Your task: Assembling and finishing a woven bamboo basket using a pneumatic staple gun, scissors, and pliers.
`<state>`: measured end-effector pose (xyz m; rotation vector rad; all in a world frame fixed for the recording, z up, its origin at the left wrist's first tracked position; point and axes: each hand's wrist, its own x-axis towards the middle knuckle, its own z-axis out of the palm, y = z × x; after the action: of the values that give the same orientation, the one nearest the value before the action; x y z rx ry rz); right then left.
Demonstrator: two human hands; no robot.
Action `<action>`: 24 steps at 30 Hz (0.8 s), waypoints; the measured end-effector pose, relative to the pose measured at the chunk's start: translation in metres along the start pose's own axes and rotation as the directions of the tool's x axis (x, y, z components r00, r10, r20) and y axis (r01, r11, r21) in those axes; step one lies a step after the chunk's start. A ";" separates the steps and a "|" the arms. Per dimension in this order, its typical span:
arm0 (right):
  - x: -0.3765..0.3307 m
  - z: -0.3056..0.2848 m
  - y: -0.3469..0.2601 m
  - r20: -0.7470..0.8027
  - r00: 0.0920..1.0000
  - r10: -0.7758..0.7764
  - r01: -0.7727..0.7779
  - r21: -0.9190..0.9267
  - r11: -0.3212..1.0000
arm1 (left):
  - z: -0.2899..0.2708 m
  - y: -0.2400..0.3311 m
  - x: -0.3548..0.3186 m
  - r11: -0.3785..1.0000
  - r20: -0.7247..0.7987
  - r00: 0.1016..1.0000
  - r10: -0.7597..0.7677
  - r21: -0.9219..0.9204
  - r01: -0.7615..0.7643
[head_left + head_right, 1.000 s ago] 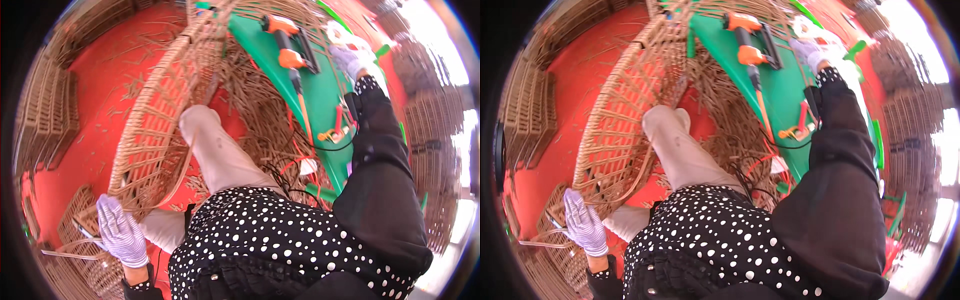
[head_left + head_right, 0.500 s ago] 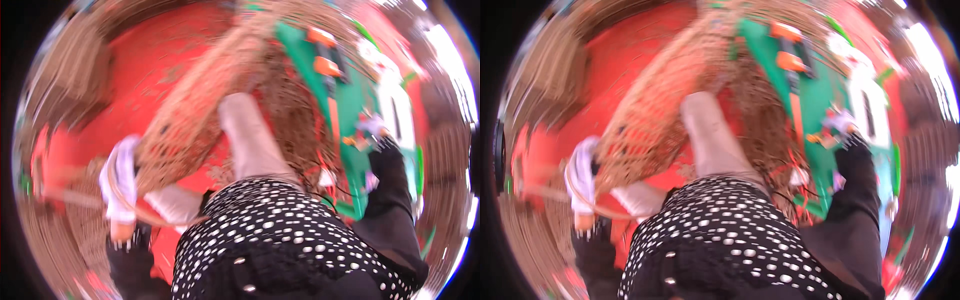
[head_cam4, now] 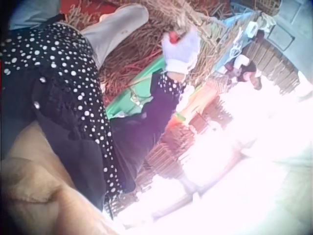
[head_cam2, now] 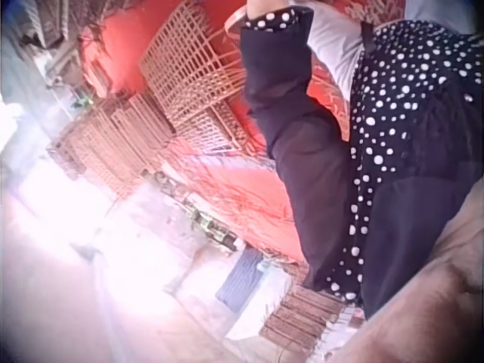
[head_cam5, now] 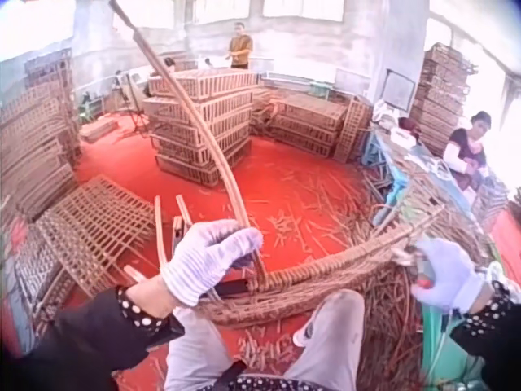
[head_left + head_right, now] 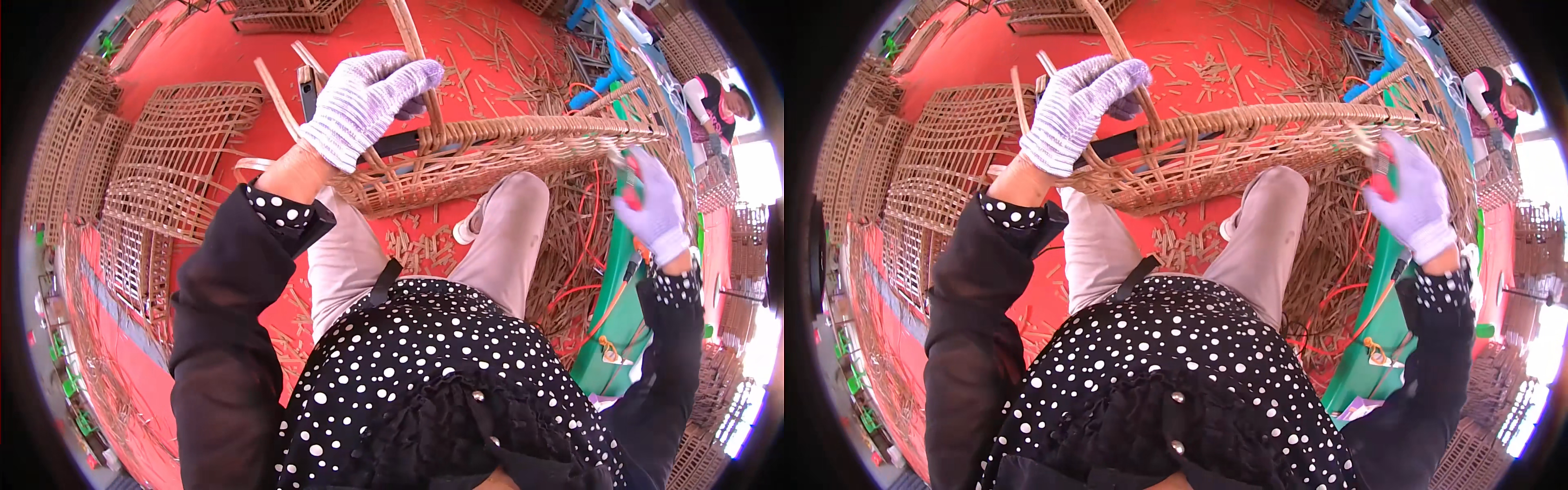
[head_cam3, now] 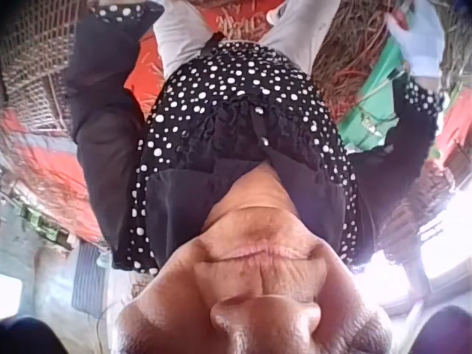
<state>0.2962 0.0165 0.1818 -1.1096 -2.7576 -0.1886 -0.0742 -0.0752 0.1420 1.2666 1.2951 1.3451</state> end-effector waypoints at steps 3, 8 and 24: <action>0.061 0.013 -0.059 0.001 0.954 -0.298 0.298 -0.028 0.954 | -0.001 -0.006 -0.005 0.997 -0.043 0.998 0.044 -0.060 -0.047; 0.100 0.018 -0.084 0.084 0.922 -0.379 0.386 -0.103 0.917 | 0.005 0.001 -0.005 0.994 -0.055 0.994 0.096 -0.051 -0.099; 0.126 0.020 -0.110 0.234 0.824 -0.516 0.545 -0.074 0.835 | 0.002 0.002 -0.006 0.994 -0.123 0.986 0.109 0.015 -0.108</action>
<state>0.1280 0.0261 0.1811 -0.3554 -3.2240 -0.3538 -0.0713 -0.0811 0.1429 1.2920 1.3331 1.5170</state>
